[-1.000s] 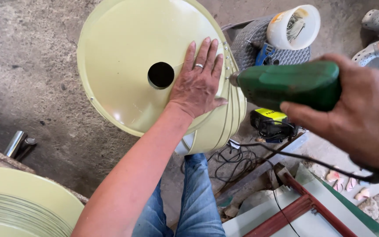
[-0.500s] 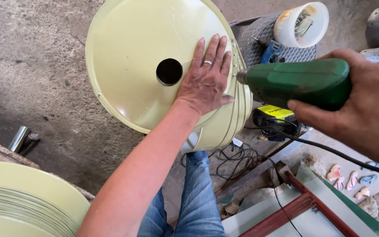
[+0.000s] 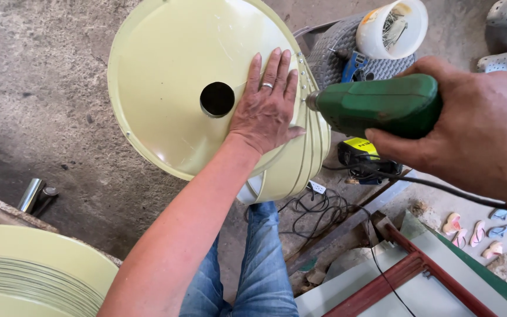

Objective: The person sits on a stool in a workshop and attaches curved sheet-metal panels to a round fan inlet disc. They align each panel against the disc, then use a hand riveter to set rivets through the overlapping edges, taking rivets from a bowl and repositioning the assembly between rivets.

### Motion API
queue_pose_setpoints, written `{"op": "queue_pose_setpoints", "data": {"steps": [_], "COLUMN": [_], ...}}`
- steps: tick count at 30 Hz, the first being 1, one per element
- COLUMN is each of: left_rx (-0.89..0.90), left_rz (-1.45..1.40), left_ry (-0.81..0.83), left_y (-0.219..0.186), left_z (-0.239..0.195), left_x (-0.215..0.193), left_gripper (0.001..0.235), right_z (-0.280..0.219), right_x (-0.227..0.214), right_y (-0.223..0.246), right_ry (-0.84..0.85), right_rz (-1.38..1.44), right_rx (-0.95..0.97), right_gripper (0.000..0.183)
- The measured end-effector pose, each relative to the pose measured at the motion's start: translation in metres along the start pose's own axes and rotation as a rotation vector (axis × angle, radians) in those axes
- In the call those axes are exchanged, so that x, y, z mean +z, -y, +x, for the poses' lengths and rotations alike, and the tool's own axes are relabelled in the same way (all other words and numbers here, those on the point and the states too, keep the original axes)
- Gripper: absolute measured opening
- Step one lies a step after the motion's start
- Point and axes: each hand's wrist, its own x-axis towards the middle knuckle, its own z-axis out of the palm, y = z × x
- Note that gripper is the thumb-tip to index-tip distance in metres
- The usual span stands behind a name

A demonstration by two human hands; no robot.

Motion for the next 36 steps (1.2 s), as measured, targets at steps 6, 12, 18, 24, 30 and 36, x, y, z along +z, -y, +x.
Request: {"op": "queue_pose_setpoints", "data": {"steps": [6, 12, 18, 24, 30, 36], "left_rx": [-0.006, 0.004, 0.025, 0.023, 0.055, 0.152], "left_rz": [-0.012, -0.003, 0.02, 0.064, 0.018, -0.016], "left_ry": [-0.005, -0.012, -0.008, -0.045, -0.068, -0.126], "left_y": [0.0, -0.002, 0.001, 0.005, 0.002, -0.003], "left_z": [0.0, 0.002, -0.001, -0.001, -0.002, -0.006], "left_x": [0.0, -0.001, 0.006, 0.005, 0.005, -0.002], "left_gripper": [0.116, 0.116, 0.116, 0.114, 0.107, 0.076], "right_z": [0.0, 0.002, -0.001, -0.032, -0.112, -0.144], "right_x": [-0.002, -0.009, 0.025, 0.05, 0.123, 0.206], "right_y": [0.005, 0.025, -0.003, -0.113, -0.237, -0.238], "right_ry": [0.085, 0.165, 0.062, 0.151, 0.155, 0.08], "right_rz": [-0.061, 0.0, 0.176, 0.471, 1.07, 1.703], "right_rx": [0.11, 0.171, 0.079, 0.131, 0.226, 0.292], "right_gripper": [0.074, 0.069, 0.072, 0.081, 0.086, 0.091]}}
